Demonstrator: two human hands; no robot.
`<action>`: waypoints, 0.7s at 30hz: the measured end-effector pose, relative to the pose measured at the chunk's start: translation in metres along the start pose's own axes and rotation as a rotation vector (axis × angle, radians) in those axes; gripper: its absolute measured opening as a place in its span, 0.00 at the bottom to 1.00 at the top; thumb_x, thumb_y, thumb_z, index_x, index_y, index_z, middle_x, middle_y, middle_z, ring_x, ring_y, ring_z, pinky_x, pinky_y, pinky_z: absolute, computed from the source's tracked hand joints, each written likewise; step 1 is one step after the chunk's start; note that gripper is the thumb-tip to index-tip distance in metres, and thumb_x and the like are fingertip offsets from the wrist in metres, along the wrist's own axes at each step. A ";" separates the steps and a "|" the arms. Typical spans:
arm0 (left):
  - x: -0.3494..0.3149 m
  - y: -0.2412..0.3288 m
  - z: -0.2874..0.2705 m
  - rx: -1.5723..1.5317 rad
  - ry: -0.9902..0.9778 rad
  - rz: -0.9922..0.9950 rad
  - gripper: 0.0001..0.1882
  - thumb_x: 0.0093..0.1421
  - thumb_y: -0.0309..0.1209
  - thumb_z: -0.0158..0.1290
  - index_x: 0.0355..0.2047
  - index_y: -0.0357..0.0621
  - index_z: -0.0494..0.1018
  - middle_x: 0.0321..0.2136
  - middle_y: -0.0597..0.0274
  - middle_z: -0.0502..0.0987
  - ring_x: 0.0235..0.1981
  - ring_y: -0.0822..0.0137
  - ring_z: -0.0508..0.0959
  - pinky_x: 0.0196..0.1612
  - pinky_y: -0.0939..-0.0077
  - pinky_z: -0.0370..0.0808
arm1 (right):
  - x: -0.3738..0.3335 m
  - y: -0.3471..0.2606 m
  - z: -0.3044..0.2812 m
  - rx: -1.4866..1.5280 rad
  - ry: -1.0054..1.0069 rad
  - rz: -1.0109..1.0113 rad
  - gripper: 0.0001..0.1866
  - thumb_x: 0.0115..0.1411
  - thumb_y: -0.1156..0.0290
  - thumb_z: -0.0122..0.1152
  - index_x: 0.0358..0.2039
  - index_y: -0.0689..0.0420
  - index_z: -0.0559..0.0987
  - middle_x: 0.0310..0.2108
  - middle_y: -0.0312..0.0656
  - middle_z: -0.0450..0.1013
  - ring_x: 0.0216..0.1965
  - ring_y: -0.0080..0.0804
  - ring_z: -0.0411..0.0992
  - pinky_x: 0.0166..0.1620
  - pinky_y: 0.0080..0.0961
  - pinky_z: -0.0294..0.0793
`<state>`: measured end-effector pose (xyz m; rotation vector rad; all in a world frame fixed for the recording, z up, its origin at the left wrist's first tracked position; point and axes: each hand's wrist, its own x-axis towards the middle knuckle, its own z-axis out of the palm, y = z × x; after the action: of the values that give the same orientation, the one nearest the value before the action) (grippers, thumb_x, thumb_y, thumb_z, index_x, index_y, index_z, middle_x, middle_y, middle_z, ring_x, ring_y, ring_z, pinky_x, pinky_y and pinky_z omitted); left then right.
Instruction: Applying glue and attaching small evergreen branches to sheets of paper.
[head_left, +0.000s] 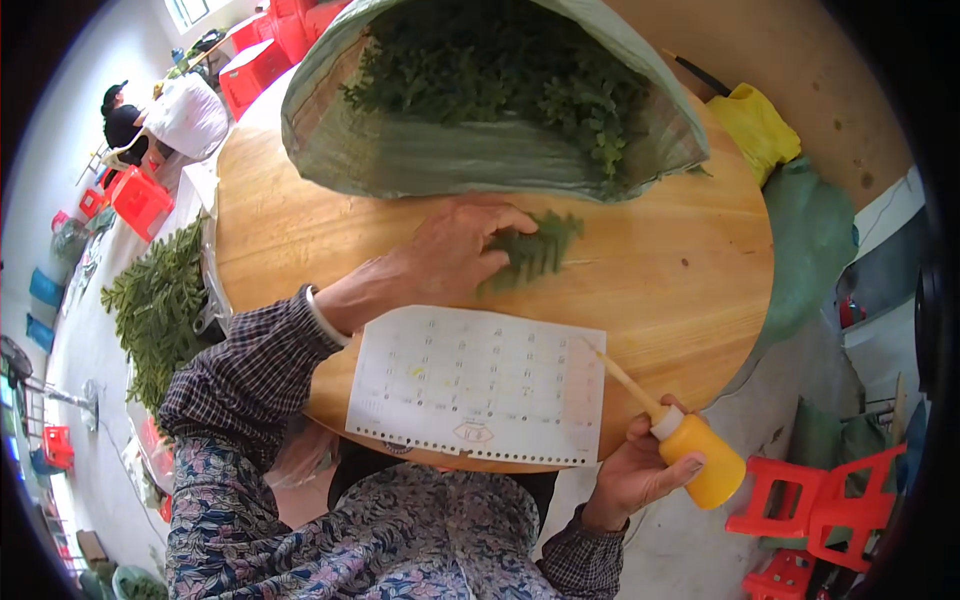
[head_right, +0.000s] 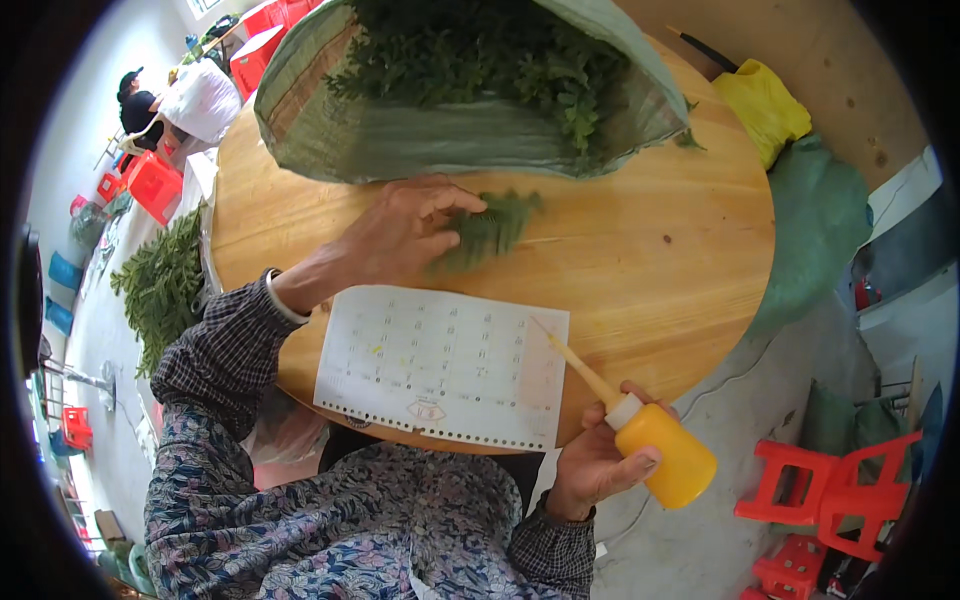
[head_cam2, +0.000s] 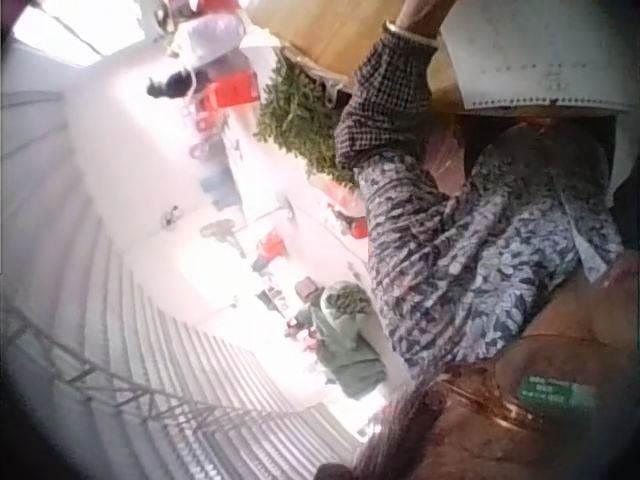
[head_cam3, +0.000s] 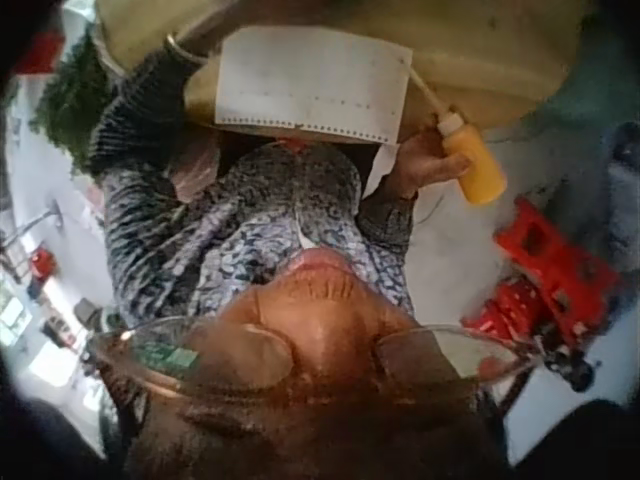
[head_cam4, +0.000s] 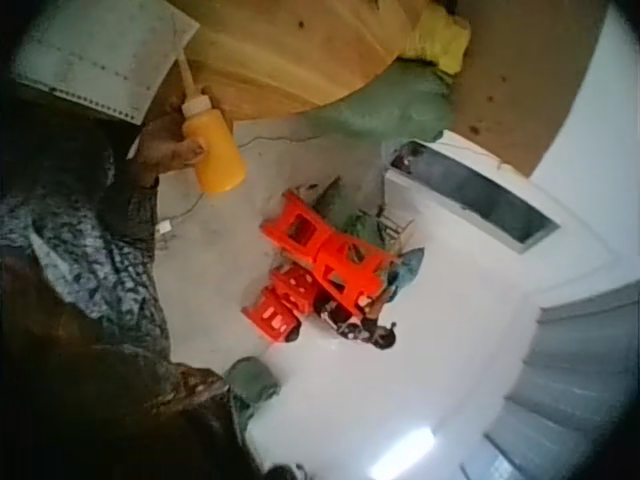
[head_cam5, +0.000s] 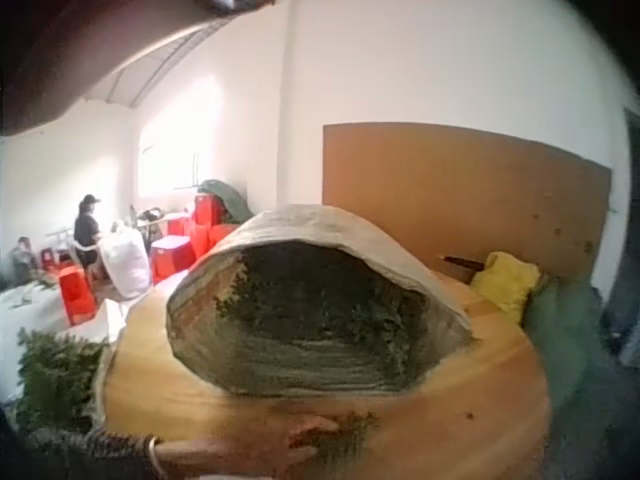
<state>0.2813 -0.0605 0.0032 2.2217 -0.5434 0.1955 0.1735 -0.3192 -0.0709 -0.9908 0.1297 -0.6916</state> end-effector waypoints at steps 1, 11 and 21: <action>-0.010 0.008 -0.002 -0.086 -0.019 -0.025 0.16 0.52 0.19 0.52 0.43 0.36 0.74 0.33 0.57 0.75 0.26 0.67 0.71 0.30 0.77 0.69 | 0.000 0.000 0.002 0.000 0.011 -0.004 0.31 0.60 0.40 0.47 0.50 0.54 0.66 0.42 0.46 0.71 0.25 0.25 0.67 0.25 0.14 0.66; -0.051 -0.008 0.006 -0.079 -0.003 -0.061 0.14 0.55 0.24 0.56 0.42 0.36 0.75 0.34 0.58 0.75 0.29 0.69 0.72 0.32 0.76 0.70 | -0.014 -0.001 0.001 0.123 -0.086 -0.013 0.28 0.62 0.44 0.50 0.48 0.57 0.71 0.43 0.49 0.74 0.27 0.26 0.72 0.31 0.13 0.72; -0.064 0.007 0.008 0.036 -0.010 -0.097 0.14 0.56 0.24 0.56 0.43 0.35 0.75 0.31 0.58 0.77 0.26 0.70 0.74 0.28 0.80 0.71 | -0.020 -0.001 0.003 0.033 -0.030 -0.014 0.30 0.62 0.42 0.47 0.51 0.55 0.67 0.42 0.50 0.73 0.24 0.26 0.72 0.28 0.12 0.70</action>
<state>0.2207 -0.0506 -0.0171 2.2793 -0.4387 0.1447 0.1588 -0.3053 -0.0727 -0.9707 0.0845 -0.6894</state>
